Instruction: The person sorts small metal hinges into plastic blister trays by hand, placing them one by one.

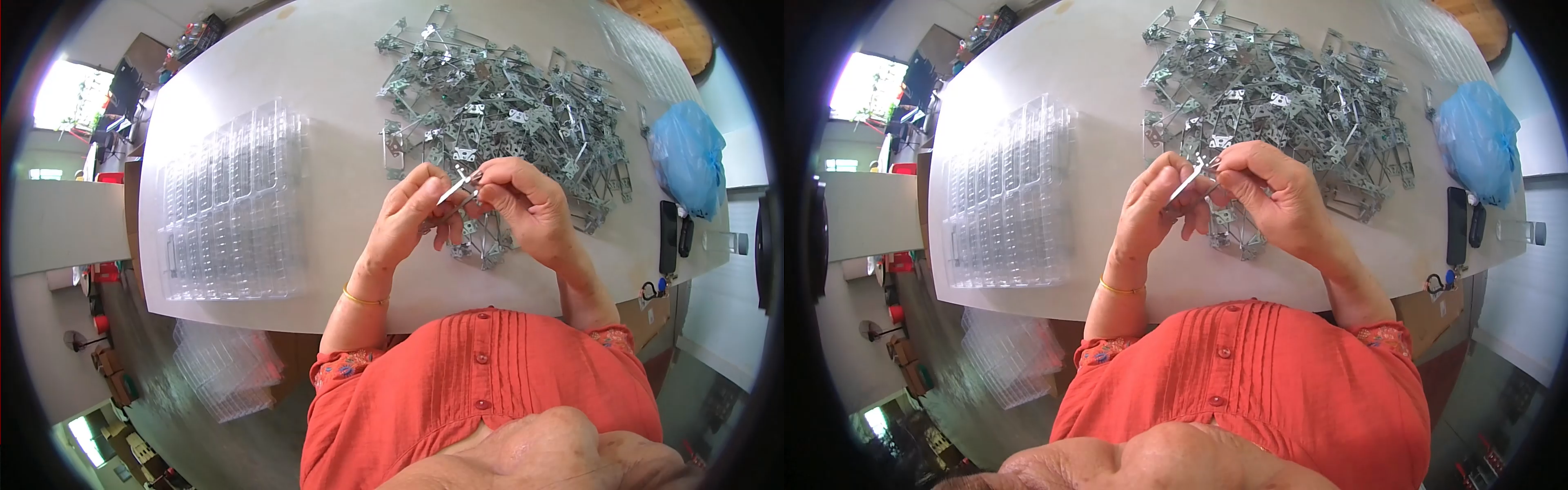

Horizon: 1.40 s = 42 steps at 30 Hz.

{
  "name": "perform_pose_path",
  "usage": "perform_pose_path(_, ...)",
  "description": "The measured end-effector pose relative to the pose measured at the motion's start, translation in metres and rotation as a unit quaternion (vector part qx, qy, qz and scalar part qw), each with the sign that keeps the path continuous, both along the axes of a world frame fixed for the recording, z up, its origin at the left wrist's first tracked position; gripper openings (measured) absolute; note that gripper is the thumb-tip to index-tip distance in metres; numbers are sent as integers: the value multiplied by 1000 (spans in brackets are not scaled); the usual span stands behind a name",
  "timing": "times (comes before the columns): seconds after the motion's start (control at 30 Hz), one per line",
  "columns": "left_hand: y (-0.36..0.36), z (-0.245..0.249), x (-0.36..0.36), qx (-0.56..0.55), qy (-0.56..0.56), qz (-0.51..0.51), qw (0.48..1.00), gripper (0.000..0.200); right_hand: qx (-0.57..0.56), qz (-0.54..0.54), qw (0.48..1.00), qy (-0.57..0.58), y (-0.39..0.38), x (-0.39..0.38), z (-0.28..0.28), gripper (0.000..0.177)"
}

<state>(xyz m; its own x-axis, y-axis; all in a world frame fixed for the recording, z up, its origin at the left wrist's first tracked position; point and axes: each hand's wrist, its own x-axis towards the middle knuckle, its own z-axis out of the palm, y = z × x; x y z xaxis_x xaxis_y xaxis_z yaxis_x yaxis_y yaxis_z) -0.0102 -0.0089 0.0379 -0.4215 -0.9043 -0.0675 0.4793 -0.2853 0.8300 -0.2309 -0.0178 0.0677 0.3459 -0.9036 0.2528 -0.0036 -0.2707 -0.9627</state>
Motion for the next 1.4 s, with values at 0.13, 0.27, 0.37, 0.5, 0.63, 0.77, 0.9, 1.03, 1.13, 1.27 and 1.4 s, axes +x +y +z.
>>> perform_pose_path(0.13, -6, -10, 3, -46, 144, -24, 988, 54, 99, -53, 990, -81, -7, -5, -7, 10)
perform_pose_path(0.27, -5, -7, -2, -132, 94, 27, 986, 73, 226, -67, 957, -167, -8, -2, -6, 14)
perform_pose_path(0.37, -2, -4, -2, -113, 77, 46, 990, 67, 276, -39, 942, -187, -6, 2, -13, 15)
perform_pose_path(0.5, -8, -19, 7, -145, 53, 63, 986, 56, 308, -10, 931, -198, 1, 11, -18, 16)
perform_pose_path(0.63, -13, -23, 6, -251, -31, 164, 953, 45, 280, -16, 956, -89, 3, 9, -10, 16)
perform_pose_path(0.77, -10, -10, 0, -217, -29, 141, 966, 56, 199, -34, 979, -34, 0, 2, -8, 12)
perform_pose_path(0.9, -2, -9, -2, -145, -5, 56, 988, 56, 135, -23, 990, -17, 8, 5, 10, 9)
perform_pose_path(1.03, -1, -12, -1, -136, -23, 39, 990, 56, 34, -43, 998, 12, 11, 16, 14, 8)
perform_pose_path(1.13, 0, -9, -2, -121, -23, 43, 992, 54, 2, -51, 998, 37, 10, 18, 14, 8)
perform_pose_path(1.27, 0, -8, 0, -132, -75, 40, 988, 51, -4, -55, 997, 53, 9, 18, 13, 8)
perform_pose_path(1.4, 0, -2, 2, -140, -123, 50, 981, 48, -37, -58, 993, 95, 9, 15, 15, 11)
